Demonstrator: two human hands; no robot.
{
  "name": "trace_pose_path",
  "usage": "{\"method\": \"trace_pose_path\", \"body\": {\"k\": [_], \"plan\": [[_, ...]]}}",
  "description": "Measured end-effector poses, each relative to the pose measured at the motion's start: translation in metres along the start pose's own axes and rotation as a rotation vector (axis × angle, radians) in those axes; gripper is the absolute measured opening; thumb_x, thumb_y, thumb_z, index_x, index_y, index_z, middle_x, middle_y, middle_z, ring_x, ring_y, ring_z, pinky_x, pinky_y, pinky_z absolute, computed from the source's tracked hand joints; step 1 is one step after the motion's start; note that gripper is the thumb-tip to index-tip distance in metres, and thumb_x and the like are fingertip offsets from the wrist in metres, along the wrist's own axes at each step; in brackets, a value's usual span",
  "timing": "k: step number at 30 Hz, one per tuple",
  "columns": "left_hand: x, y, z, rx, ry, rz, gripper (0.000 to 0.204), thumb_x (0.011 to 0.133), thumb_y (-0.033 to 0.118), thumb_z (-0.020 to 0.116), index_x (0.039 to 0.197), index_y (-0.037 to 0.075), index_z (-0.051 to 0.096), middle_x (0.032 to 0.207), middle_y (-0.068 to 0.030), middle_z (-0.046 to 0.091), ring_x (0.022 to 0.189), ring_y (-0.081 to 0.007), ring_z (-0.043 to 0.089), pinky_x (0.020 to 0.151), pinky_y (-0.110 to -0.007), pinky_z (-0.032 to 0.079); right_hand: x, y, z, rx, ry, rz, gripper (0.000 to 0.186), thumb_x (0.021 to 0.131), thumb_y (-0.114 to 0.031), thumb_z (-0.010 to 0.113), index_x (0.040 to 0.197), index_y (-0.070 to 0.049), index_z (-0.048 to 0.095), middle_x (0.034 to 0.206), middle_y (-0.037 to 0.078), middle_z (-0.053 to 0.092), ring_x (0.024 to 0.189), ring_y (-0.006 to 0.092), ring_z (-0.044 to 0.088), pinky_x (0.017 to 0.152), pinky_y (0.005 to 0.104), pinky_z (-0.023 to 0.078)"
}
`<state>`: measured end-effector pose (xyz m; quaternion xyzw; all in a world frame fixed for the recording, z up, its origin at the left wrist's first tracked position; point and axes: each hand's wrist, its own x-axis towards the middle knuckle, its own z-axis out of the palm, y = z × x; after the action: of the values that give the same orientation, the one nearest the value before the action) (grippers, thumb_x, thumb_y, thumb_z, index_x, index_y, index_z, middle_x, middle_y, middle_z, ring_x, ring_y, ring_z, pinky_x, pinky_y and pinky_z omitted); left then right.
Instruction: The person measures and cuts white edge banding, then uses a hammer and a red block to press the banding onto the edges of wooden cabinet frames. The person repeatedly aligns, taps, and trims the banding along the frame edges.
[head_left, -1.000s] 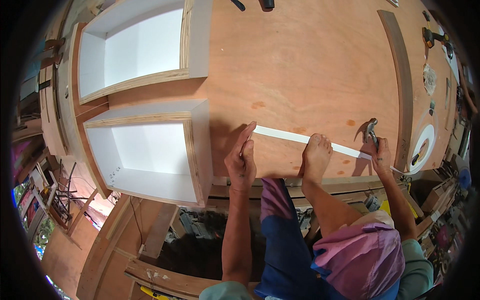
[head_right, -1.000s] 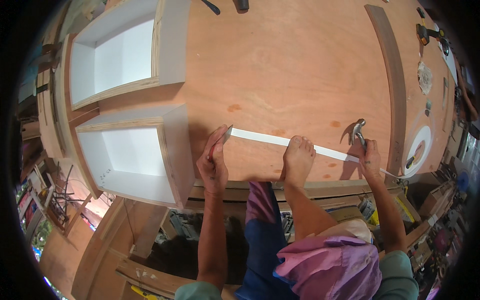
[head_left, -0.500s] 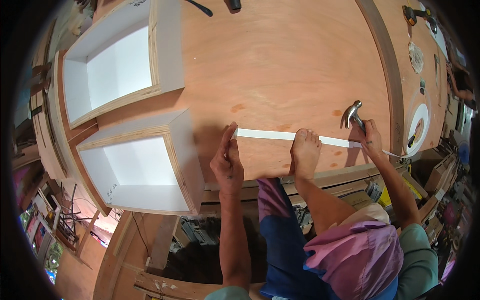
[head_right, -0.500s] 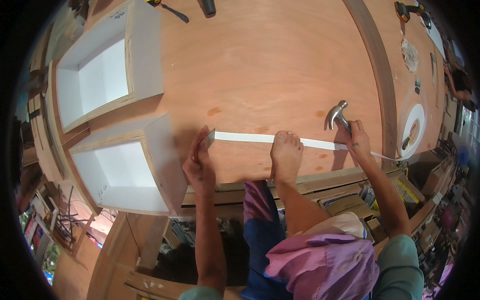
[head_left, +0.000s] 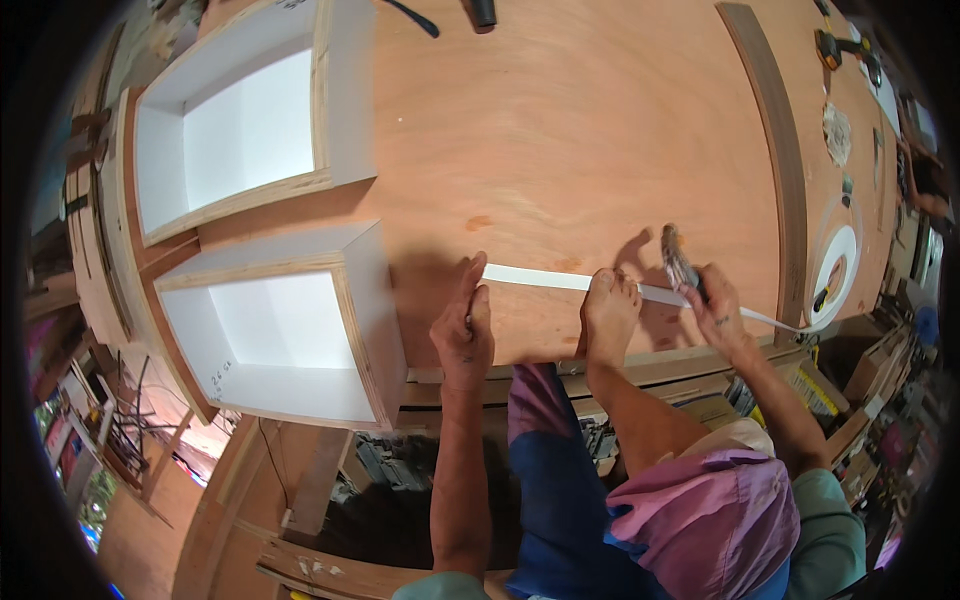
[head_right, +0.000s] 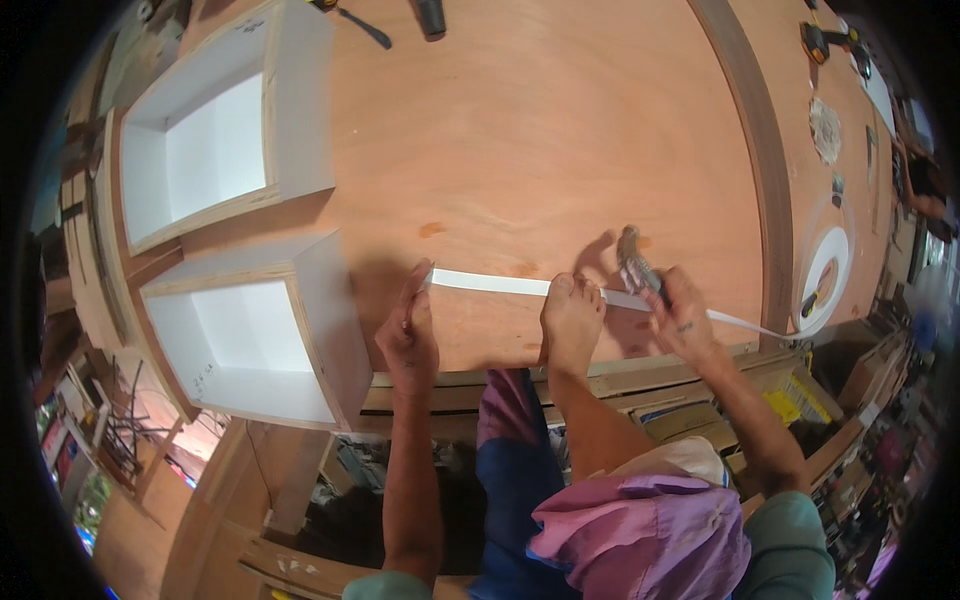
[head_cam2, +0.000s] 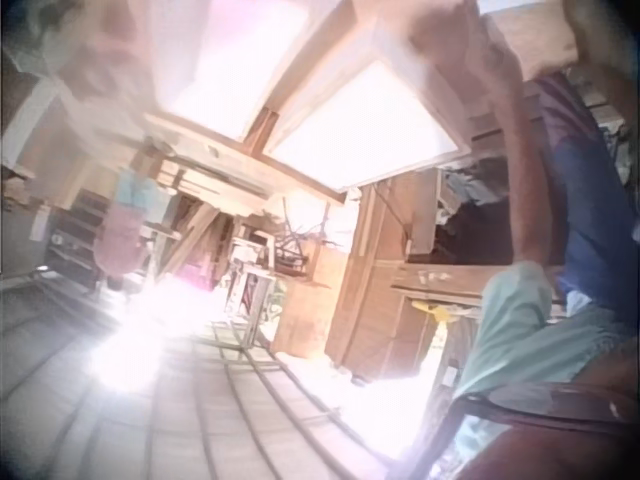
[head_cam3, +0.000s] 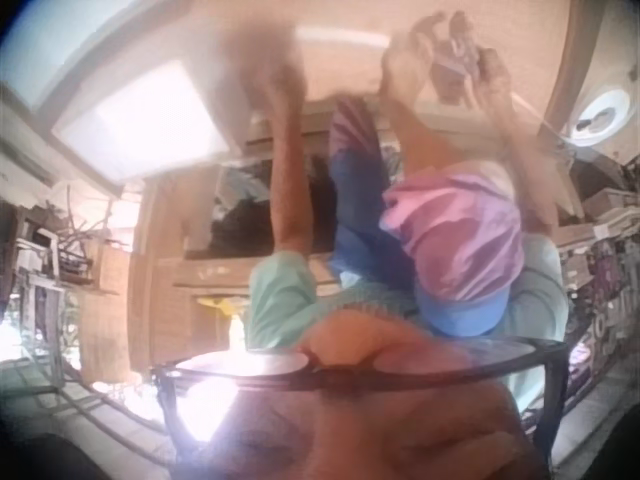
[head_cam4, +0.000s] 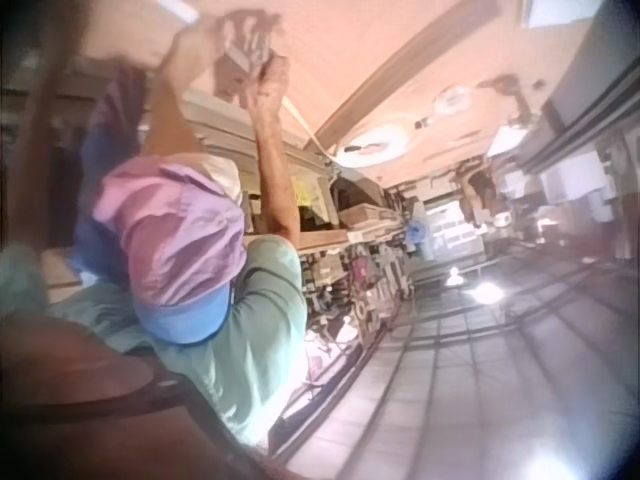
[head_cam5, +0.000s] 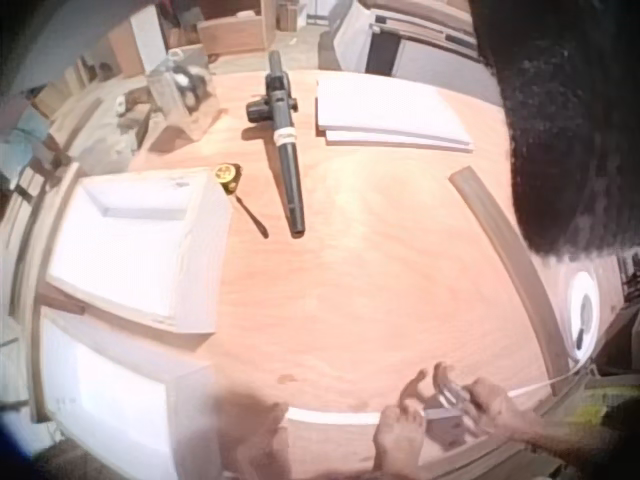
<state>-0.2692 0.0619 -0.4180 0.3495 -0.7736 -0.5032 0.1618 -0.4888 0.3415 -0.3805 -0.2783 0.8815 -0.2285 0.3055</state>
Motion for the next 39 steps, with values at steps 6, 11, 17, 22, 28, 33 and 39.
{"method": "trace_pose_path", "body": {"k": [6, 11, 17, 22, 28, 33, 39], "plan": [[0.002, 0.005, 0.008, -0.096, 0.04, -0.121, 0.033, 0.094, -0.002, 0.06, 0.126, 0.003, 0.062, 0.125, -0.0128, 0.067, 0.11, -0.0203, 0.067, 0.089, -0.029, 0.055, -0.005, -0.1, 0.014, 0.263, -0.316, -0.245, 0.033, 0.091, -0.007, 0.064, 0.122, 0.001, 0.057, 0.087, 0.014, 0.055, 0.073, 0.0264, 0.057, 0.065, 0.0327, 0.048], [0.004, -0.005, 0.009, -0.131, 0.112, 0.065, 0.043, 0.086, -0.012, 0.062, 0.127, 0.003, 0.06, 0.121, -0.0141, 0.068, 0.111, -0.0237, 0.067, 0.088, -0.03, 0.056, 0.005, -0.14, 0.019, 0.112, -0.398, -0.655, 0.061, 0.087, -0.006, 0.066, 0.144, -0.001, 0.045, 0.083, 0.012, 0.051, 0.067, 0.0286, 0.057, 0.061, 0.0338, 0.05], [0.002, -0.014, 0.02, -0.214, 0.173, 0.06, 0.035, 0.089, -0.006, 0.061, 0.123, 0.003, 0.063, 0.117, -0.0126, 0.07, 0.105, -0.0219, 0.068, 0.088, -0.03, 0.055, 0.016, -0.173, 0.01, 0.057, -0.384, -0.7, 0.065, 0.081, -0.003, 0.065, 0.142, 0.003, 0.045, 0.083, 0.013, 0.052, 0.061, 0.0289, 0.057, 0.054, 0.0369, 0.049], [0.004, -0.011, 0.018, -0.097, 0.125, 0.072, 0.044, 0.081, -0.012, 0.061, 0.123, 0.003, 0.061, 0.121, -0.0147, 0.067, 0.113, -0.0315, 0.064, 0.095, -0.038, 0.055, 0.024, -0.184, 0.013, 0.031, -0.21, -0.863, 0.07, 0.072, -0.001, 0.065, 0.139, 0.008, 0.046, 0.078, 0.013, 0.05, 0.054, 0.0276, 0.054, 0.048, 0.0349, 0.047], [0.003, -0.01, 0.015, -0.139, 0.135, 0.074, 0.042, 0.082, -0.008, 0.065, 0.122, 0.005, 0.061, 0.12, -0.015, 0.067, 0.113, -0.0328, 0.064, 0.094, -0.037, 0.055, 0.027, -0.183, 0.007, -0.011, -0.307, -0.709, 0.068, 0.071, 0.0, 0.066, 0.136, 0.01, 0.049, 0.073, 0.013, 0.05, 0.056, 0.0321, 0.055, 0.044, 0.0348, 0.045], [0.004, -0.008, 0.017, -0.091, 0.089, -0.002, 0.031, 0.09, -0.003, 0.061, 0.121, 0.003, 0.063, 0.122, -0.0152, 0.067, 0.111, -0.0254, 0.066, 0.092, -0.033, 0.055, 0.012, -0.174, 0.009, 0.2, -0.39, -0.552, 0.063, 0.076, -0.004, 0.068, 0.136, 0.007, 0.051, 0.071, 0.013, 0.048, 0.058, 0.0341, 0.049, 0.05, 0.0395, 0.042], [0.004, -0.015, 0.017, -0.2, 0.149, 0.129, 0.028, 0.093, -0.002, 0.06, 0.121, 0.001, 0.064, 0.123, -0.0168, 0.067, 0.112, -0.021, 0.065, 0.094, -0.029, 0.053, 0.028, -0.187, 0.013, -0.123, -0.323, -0.746, 0.057, 0.081, 0.004, 0.063, 0.136, 0.005, 0.05, 0.085, 0.018, 0.059, 0.064, 0.0321, 0.061, 0.051, 0.0374, 0.05]]}}
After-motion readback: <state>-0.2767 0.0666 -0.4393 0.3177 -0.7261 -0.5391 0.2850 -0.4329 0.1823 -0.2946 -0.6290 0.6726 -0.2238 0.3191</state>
